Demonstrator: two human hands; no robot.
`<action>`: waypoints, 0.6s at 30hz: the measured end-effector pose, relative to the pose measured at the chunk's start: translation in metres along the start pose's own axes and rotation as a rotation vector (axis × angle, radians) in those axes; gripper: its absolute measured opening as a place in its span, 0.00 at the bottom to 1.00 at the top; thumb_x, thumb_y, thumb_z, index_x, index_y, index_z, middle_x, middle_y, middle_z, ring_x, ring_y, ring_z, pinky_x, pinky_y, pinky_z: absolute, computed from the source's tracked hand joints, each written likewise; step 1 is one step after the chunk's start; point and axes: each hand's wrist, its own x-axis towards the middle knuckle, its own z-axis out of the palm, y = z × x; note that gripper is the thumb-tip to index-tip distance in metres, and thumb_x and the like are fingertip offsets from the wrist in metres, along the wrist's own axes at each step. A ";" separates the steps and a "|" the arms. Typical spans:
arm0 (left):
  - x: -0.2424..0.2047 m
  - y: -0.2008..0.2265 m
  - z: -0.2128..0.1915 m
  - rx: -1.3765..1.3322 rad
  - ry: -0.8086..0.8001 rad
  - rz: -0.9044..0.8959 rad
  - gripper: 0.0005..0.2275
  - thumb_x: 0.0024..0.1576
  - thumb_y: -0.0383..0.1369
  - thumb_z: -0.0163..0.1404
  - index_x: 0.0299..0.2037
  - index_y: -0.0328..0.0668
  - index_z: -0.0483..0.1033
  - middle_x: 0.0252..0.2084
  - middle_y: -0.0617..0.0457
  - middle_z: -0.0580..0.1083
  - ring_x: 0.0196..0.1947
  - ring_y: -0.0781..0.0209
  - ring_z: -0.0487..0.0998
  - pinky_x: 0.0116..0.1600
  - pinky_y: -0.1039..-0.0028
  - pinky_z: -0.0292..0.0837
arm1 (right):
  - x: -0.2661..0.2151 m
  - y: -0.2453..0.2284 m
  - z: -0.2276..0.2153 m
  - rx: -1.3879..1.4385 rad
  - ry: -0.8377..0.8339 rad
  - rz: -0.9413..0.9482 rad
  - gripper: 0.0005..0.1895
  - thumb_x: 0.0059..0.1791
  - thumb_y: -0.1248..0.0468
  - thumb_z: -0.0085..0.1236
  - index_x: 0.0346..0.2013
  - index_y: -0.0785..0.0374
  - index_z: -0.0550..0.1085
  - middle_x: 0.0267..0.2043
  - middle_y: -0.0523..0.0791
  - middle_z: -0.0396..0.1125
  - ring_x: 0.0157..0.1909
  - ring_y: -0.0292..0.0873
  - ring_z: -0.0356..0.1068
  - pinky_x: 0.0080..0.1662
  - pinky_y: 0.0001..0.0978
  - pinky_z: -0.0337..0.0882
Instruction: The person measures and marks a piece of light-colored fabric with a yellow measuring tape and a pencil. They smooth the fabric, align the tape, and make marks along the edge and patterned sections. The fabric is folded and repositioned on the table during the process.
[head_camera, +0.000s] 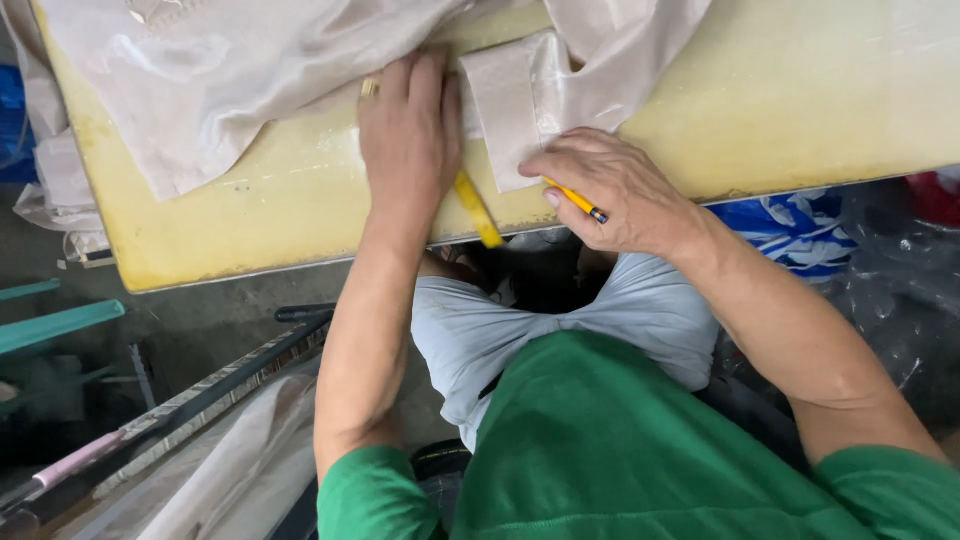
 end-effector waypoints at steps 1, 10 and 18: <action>-0.012 0.007 -0.010 0.188 0.104 0.151 0.15 0.64 0.31 0.46 0.61 0.39 0.70 0.49 0.45 0.74 0.46 0.43 0.74 0.44 0.55 0.72 | 0.000 0.001 0.000 0.013 0.008 -0.012 0.12 0.55 0.69 0.47 0.54 0.68 0.71 0.49 0.53 0.72 0.48 0.55 0.72 0.60 0.51 0.71; -0.043 0.019 0.009 -0.130 0.232 0.390 0.07 0.61 0.37 0.57 0.47 0.51 0.83 0.41 0.55 0.75 0.45 0.54 0.77 0.46 0.68 0.71 | -0.012 0.014 0.002 0.445 0.148 0.171 0.15 0.59 0.67 0.41 0.55 0.70 0.74 0.43 0.52 0.73 0.50 0.56 0.73 0.56 0.56 0.71; -0.044 0.012 -0.001 -0.254 0.142 0.352 0.07 0.63 0.34 0.55 0.47 0.48 0.84 0.42 0.52 0.77 0.47 0.50 0.78 0.49 0.66 0.72 | -0.005 0.006 0.006 0.397 0.151 0.178 0.08 0.53 0.69 0.59 0.47 0.68 0.79 0.37 0.51 0.73 0.46 0.57 0.74 0.54 0.49 0.70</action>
